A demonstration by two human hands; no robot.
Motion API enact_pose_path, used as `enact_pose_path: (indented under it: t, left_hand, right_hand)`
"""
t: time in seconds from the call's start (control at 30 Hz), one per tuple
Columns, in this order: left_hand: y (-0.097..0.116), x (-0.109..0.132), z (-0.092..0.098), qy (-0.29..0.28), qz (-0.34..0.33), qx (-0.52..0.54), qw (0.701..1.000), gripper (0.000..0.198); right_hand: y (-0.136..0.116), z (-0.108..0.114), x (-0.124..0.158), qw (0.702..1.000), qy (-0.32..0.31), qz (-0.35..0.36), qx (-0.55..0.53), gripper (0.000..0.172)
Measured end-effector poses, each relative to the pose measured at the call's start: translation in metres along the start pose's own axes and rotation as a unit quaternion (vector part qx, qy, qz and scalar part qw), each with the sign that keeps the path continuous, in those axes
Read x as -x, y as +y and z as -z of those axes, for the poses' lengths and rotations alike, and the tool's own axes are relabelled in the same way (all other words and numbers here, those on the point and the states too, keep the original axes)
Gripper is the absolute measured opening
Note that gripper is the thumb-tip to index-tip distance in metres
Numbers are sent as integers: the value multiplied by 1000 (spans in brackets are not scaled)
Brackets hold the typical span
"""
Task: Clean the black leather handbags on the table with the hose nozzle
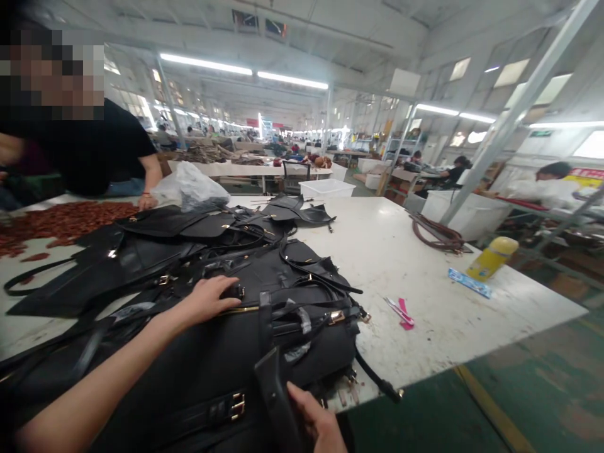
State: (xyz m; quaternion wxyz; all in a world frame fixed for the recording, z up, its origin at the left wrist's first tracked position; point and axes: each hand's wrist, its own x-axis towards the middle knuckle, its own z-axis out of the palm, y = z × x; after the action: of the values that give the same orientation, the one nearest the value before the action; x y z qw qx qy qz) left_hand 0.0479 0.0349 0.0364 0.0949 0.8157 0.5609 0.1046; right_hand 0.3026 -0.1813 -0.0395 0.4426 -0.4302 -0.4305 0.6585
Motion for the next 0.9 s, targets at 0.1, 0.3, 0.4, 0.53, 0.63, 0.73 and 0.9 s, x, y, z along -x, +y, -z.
enact_pose_path:
  t: [0.1,0.3,0.4,0.53,0.63,0.73,0.9]
  left_hand:
    - [24,-20,-15,-43,-3,12,999,61]
    - [43,-34,-3,-63,-7,71,995,40]
    - [56,-48,-1,-75,0,132,988,24]
    - [78,-70,-17,-112,19,241,964,10]
    - [88,-71,-24,-149,34,341,927,20]
    - [91,-63,-21,-181,34,424,887,28]
    - [93,-52,-12,-190,44,475,858,27]
  right_hand:
    - [10,-5,-4,999,31,-5,-14,79]
    - [8,2,-6,1000,17,0,-16,81]
    - [6,8,-5,1000,-2,-6,22,83]
    - [-21,12,-9,999,-20,18,32,82]
    - [-60,23,-21,997,-9,74,-27,76]
    - [-95,42,-44,996,9,82,-27,74]
    - [-113,58,-98,996,-47,69,-22,66]
